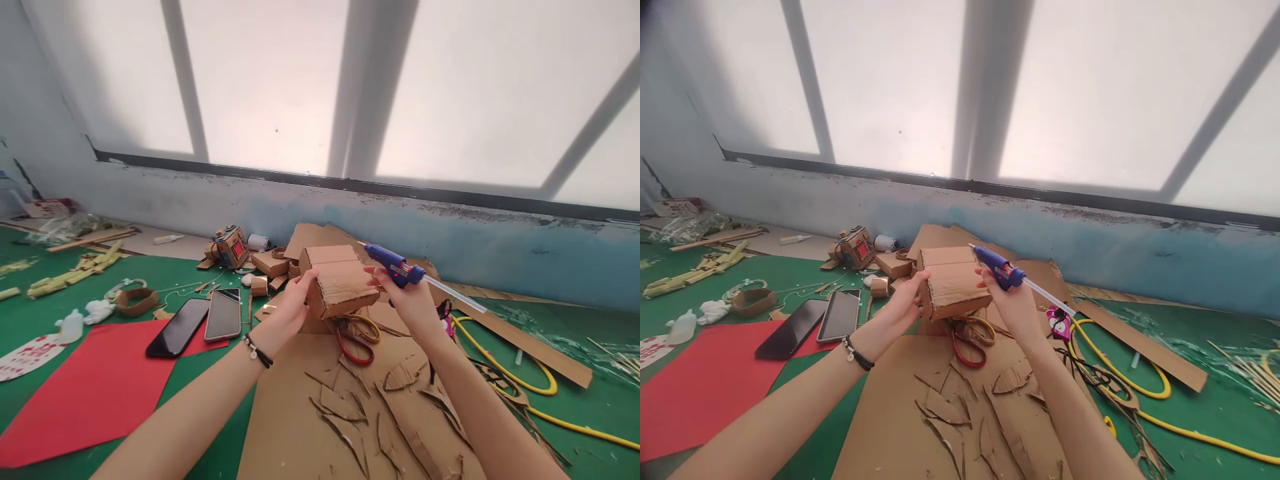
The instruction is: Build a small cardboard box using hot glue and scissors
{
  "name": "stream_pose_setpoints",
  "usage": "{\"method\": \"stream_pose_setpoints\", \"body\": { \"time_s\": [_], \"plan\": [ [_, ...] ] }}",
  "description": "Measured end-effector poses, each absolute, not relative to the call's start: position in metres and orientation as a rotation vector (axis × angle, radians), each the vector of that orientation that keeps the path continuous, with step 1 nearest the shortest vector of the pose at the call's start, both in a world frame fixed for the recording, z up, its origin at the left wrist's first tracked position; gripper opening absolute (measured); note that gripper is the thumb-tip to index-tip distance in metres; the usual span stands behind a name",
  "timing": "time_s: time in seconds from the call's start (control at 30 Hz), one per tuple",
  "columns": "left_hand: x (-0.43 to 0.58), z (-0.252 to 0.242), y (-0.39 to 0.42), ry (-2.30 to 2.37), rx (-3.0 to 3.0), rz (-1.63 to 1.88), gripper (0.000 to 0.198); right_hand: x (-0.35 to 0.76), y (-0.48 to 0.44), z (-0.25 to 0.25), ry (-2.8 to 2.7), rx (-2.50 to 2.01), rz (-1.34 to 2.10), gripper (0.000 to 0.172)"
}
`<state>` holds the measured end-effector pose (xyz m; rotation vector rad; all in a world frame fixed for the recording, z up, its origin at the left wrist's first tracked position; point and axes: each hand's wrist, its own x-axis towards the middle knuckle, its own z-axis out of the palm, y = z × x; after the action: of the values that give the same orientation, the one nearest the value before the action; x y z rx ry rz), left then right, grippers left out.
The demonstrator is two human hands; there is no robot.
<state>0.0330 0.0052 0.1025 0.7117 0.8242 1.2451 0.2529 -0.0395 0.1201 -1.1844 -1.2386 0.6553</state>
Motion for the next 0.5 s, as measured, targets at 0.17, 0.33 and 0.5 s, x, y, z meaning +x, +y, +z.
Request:
{"method": "stream_pose_setpoints", "body": {
  "time_s": [0.17, 0.33, 0.5],
  "plan": [
    [0.019, 0.111, -0.01, 0.821, 0.58, 1.369, 0.035, 0.24, -0.059, 0.104, -0.838, -1.146, 0.807, 0.065],
    [0.054, 0.109, -0.032, 0.781, 0.517, 1.523, 0.045, 0.19, -0.076, 0.086, -0.669, -1.027, 0.898, 0.067],
    [0.064, 0.108, -0.046, 0.776, 0.639, 1.514, 0.083, 0.176, -0.08, 0.076, -0.809, -1.066, 0.763, 0.073]
  ]
}}
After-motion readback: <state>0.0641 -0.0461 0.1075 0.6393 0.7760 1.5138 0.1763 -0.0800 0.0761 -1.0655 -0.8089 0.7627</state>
